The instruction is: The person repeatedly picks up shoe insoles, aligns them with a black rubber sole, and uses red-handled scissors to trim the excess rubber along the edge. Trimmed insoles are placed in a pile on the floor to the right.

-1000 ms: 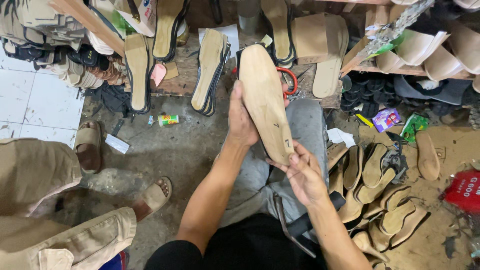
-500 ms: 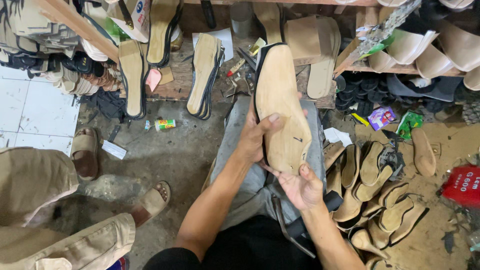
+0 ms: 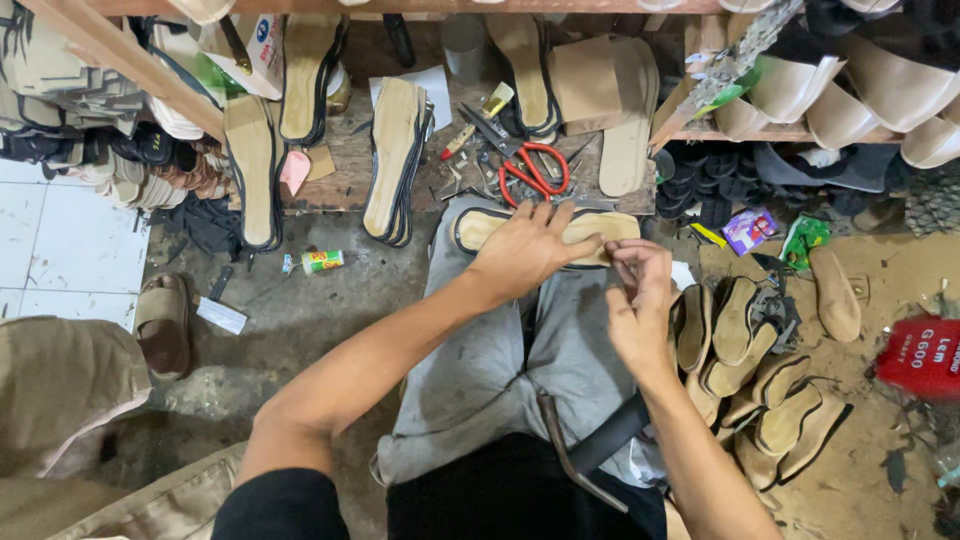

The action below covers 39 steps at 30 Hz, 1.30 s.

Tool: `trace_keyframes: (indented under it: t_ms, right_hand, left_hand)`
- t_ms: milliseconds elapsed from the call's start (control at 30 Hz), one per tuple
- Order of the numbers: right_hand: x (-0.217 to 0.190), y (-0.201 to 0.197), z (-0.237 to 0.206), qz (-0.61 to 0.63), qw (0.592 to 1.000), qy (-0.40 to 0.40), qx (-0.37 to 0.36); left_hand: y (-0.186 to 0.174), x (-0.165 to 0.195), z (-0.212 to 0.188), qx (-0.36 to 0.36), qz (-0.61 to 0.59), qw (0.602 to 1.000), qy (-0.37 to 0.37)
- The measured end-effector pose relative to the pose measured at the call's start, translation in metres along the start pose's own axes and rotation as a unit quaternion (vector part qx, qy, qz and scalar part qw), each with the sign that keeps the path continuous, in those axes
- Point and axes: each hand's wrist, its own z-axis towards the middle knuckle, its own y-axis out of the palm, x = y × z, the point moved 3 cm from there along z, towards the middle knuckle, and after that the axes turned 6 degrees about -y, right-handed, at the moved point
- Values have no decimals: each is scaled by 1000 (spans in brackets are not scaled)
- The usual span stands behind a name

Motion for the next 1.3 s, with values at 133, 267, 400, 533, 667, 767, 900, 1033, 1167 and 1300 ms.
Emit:
trace_keyframes:
  t_ms: [133,267,400,533,667,767,900,1033,1167,1300]
  right_hand:
    - [-13,4,8,-205,972,-49,-107]
    - [-23,20,17,-360,906,-83,-207]
    - [-24,26,22,-370,895,-73,-237]
    - [-20,30,25,-365,891,-70,-260]
    - [-25,28,30,-353,887,-80,-287]
    - [-28,18,45,-324,872,-59,-361]
    - [8,3,124,-289,863,-14,-414]
    - [67,46,175,-241,907,-95,-332]
    - [114,89,183,-324,853,-164,-374]
    - [139,110,192,-274,868,-51,-410]
  left_hand:
    - [-1,-4,-6,-12,-191,981,-32]
    - [-20,-19,-8,74,-364,928,-35]
    - [-32,-28,-6,132,-415,899,-54]
    - [-21,0,-22,144,-334,917,-160]
    - [-3,16,-43,166,-240,935,-202]
    - [6,16,-50,192,-221,938,-184]
    - [12,15,-53,191,-223,938,-183]
    - [12,15,-53,188,-228,937,-185]
    - [10,14,-53,180,-233,936,-192]
    - [7,16,-53,177,-243,934,-192]
